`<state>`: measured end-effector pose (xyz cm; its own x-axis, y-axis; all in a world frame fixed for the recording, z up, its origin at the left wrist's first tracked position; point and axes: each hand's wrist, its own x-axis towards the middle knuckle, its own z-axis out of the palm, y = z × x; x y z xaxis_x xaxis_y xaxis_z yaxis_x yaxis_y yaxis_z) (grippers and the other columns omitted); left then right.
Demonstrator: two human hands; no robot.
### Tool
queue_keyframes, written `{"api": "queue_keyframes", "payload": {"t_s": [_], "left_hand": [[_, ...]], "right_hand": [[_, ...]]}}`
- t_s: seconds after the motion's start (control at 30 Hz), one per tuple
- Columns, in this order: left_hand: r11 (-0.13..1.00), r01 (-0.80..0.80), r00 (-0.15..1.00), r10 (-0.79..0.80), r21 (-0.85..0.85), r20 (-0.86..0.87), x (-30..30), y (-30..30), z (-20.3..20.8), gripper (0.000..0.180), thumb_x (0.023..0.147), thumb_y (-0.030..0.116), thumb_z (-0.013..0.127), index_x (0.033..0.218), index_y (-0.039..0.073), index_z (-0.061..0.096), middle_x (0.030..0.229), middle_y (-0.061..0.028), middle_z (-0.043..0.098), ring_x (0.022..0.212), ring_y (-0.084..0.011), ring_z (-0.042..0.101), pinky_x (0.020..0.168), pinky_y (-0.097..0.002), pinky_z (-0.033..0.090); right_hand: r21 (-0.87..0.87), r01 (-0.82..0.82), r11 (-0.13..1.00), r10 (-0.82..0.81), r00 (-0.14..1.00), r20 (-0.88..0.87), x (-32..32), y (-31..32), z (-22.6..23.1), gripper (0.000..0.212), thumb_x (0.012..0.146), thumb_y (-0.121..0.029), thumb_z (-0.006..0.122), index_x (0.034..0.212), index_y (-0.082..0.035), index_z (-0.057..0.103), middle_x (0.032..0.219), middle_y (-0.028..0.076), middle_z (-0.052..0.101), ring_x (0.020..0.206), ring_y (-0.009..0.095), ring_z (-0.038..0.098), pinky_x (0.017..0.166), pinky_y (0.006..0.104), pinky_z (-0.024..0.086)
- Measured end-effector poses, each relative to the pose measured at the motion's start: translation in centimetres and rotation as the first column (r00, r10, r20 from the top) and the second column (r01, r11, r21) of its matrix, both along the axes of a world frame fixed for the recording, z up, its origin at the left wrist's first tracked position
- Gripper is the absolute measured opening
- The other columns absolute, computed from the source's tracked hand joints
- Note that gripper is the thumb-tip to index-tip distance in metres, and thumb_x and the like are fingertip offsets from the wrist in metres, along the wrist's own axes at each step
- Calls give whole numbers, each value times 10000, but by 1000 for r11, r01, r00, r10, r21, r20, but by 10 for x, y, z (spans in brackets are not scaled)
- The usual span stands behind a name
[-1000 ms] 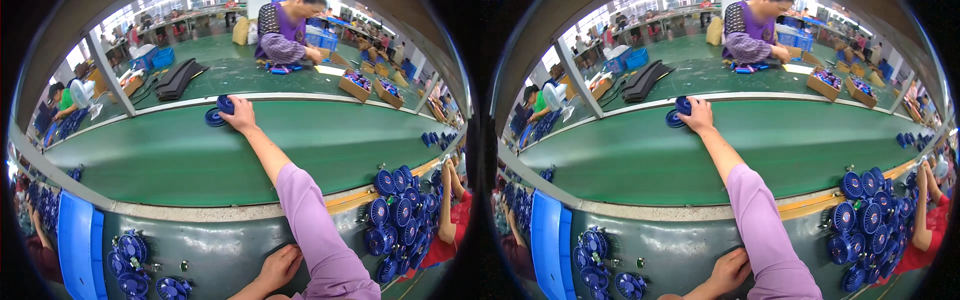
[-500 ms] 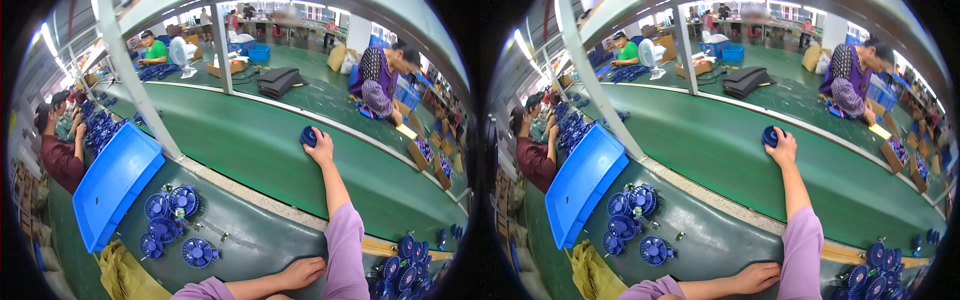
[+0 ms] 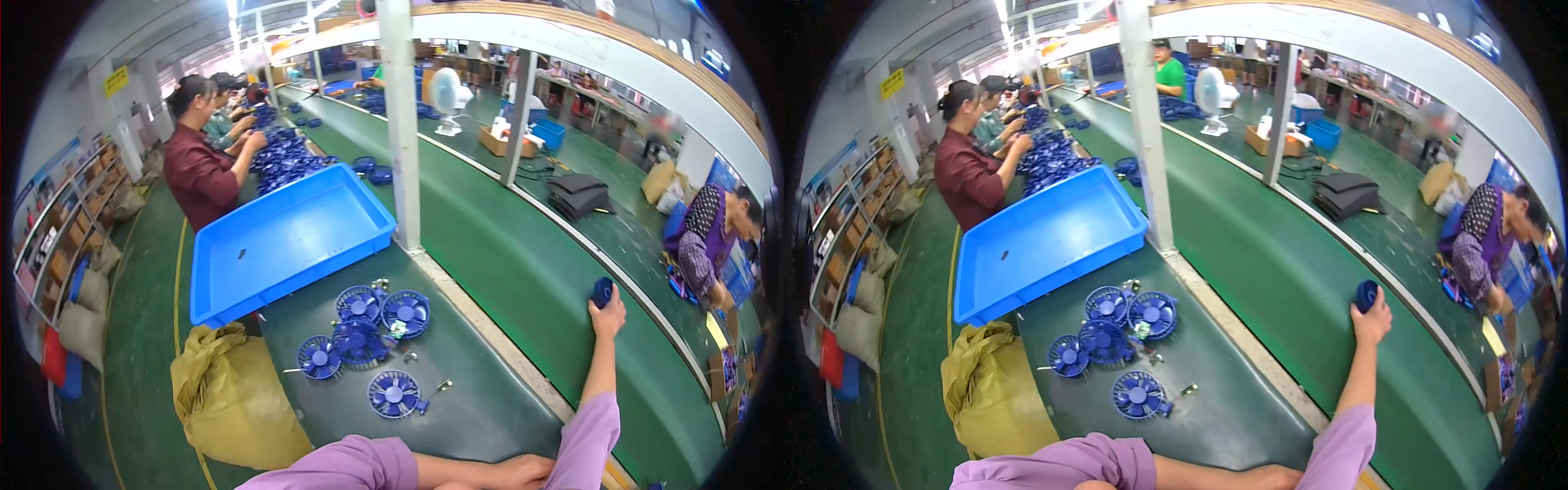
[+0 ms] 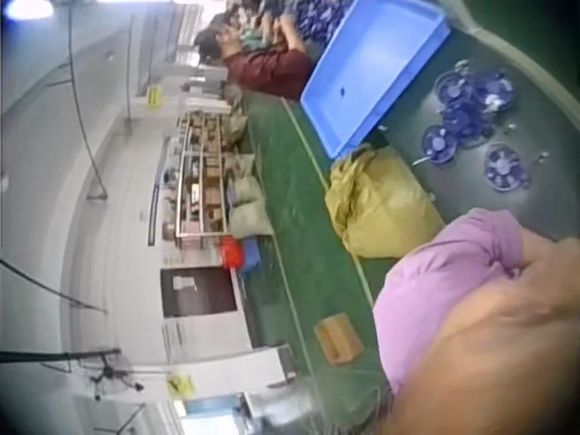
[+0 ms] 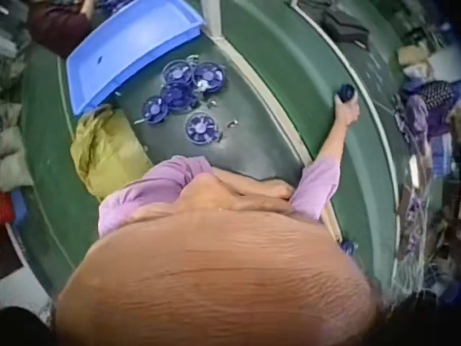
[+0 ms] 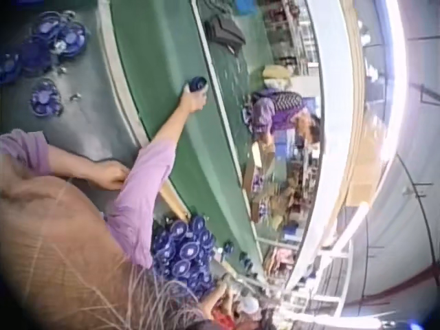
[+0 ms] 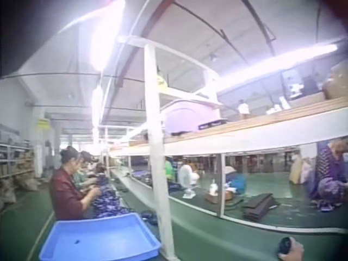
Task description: The person assembles small portable fans on a production line by attaching grill covers onto fan housings by hand and placing the parts on the table.
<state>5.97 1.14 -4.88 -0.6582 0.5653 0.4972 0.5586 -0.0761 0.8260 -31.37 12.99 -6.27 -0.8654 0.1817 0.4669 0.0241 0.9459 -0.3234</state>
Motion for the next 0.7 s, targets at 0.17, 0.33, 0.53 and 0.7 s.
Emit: {"api": "queue_keyframes", "payload": {"t_s": [0.17, 0.33, 0.53, 0.7], "left_hand": [[991, -1, 996, 13, -134, 92, 2, -8, 0, 305, 871, 265, 663, 1033, 7, 675, 970, -215, 658, 879, -365, 637, 779, -440, 500], [1000, -2, 1000, 2, 26, 6, -2, 12, -23, 86, 833, 68, 586, 911, 34, 600, 905, -133, 603, 871, -346, 606, 744, -425, 490], [990, 132, 989, -135, -56, -64, 2, -9, -7, 86, 829, 109, 607, 900, 60, 605, 878, -111, 627, 846, -322, 629, 723, -438, 488], [976, 153, 971, -178, -153, -162, 21, -53, 54, 140, 850, 175, 634, 953, 80, 640, 915, -103, 659, 902, -307, 641, 772, -426, 507]], "right_hand": [[-80, -302, 950, 305, 952, 29, 46, -13, 12, 847, 636, -315, 817, 1397, -165, 477, 1152, 191, 624, 1071, 375, 583, 944, 483, 461], [-256, -607, 752, 628, 778, 1, 129, -10, 33, 773, 637, -231, 835, 1323, -42, 533, 1153, 227, 651, 1033, 355, 648, 924, 415, 502], [-213, -669, 713, 697, 708, 109, 259, -41, 65, 846, 596, -232, 862, 1354, -80, 519, 1284, 191, 582, 1190, 367, 535, 1049, 435, 408], [-99, -631, 769, 637, 745, 199, 324, -23, 56, 824, 645, -291, 864, 1373, -150, 506, 1449, 210, 426, 1317, 407, 420, 1079, 504, 363]]}}
